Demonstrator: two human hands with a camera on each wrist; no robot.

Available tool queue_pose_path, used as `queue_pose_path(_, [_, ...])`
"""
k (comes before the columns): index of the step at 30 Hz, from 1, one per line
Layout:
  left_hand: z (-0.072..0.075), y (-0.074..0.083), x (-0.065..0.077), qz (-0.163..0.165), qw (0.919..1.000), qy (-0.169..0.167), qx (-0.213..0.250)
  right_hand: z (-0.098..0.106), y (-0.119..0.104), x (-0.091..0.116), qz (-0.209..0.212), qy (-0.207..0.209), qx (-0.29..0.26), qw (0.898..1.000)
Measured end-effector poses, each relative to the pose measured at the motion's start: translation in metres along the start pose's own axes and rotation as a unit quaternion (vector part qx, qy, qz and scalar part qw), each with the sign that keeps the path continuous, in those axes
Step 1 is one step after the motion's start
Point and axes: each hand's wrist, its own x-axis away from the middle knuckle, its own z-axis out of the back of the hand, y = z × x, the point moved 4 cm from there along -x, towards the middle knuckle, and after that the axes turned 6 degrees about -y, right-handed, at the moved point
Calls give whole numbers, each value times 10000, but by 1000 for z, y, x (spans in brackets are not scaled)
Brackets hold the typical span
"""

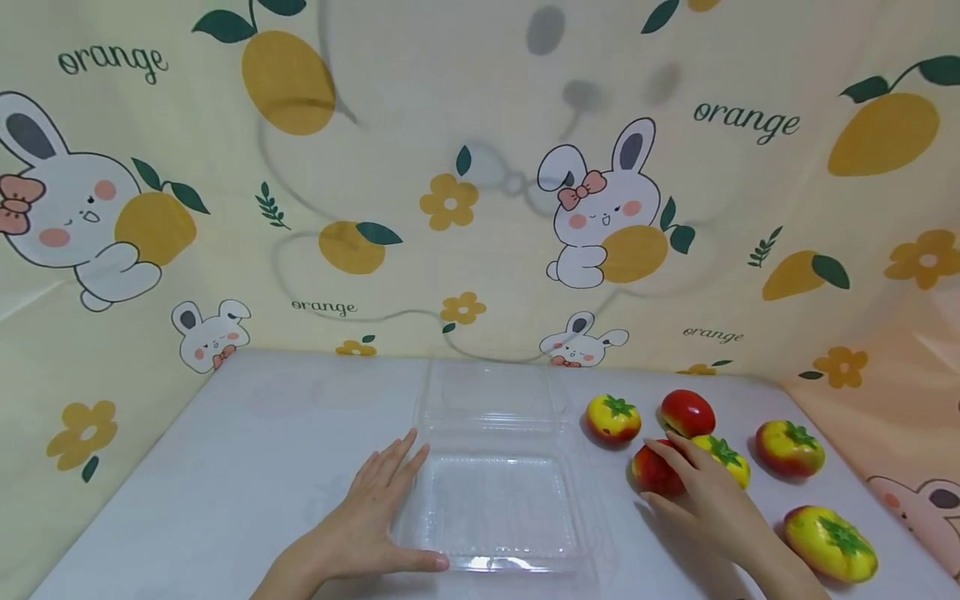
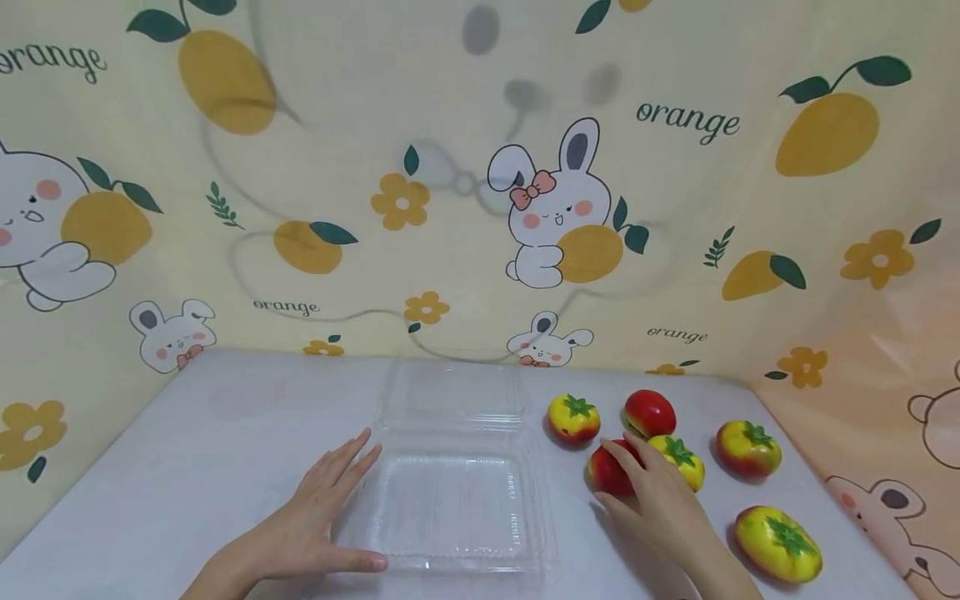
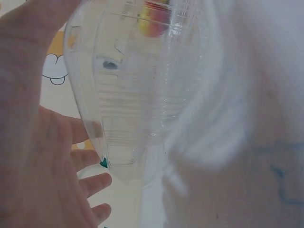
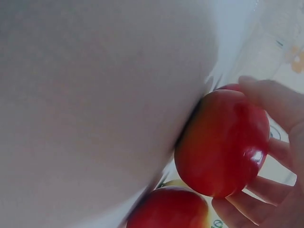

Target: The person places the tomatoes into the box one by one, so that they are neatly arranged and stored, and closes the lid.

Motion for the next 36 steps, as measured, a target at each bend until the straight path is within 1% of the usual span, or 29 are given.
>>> queue_pose_path(5, [1, 0, 1, -39, 10000, 2, 25, 0, -1, -3, 76, 43, 83, 9999])
queue_pose_path(10, [1, 1, 1, -110, 9999, 30, 2, 1, 0, -4, 68, 80, 41, 9999])
queue_pose_path(14, [1, 1, 1, -113, 9999, 31, -5, 3, 1, -2, 126, 174, -137, 9997])
queue_pose_path(21, [0, 1, 0, -42, 10000, 1, -13, 10, 0, -1, 4, 195, -713, 9973])
queue_pose_path(23, [-1, 1, 1, -34, 10000, 2, -3, 12, -2, -1, 60, 265, -824, 9962])
queue_pose_path(29, [-3, 2, 0, -33, 9999, -72, 130, 17, -8, 0, 365, 712, -1007, 9917])
queue_pose_path(34, [-3, 1, 0, -24, 9998, -43, 191, 16, -13, 0, 565, 884, -1118, 9882])
queue_pose_path(36, [-3, 1, 0, -25, 9998, -29, 215, 16, -14, 0, 579, 921, -1186, 9870])
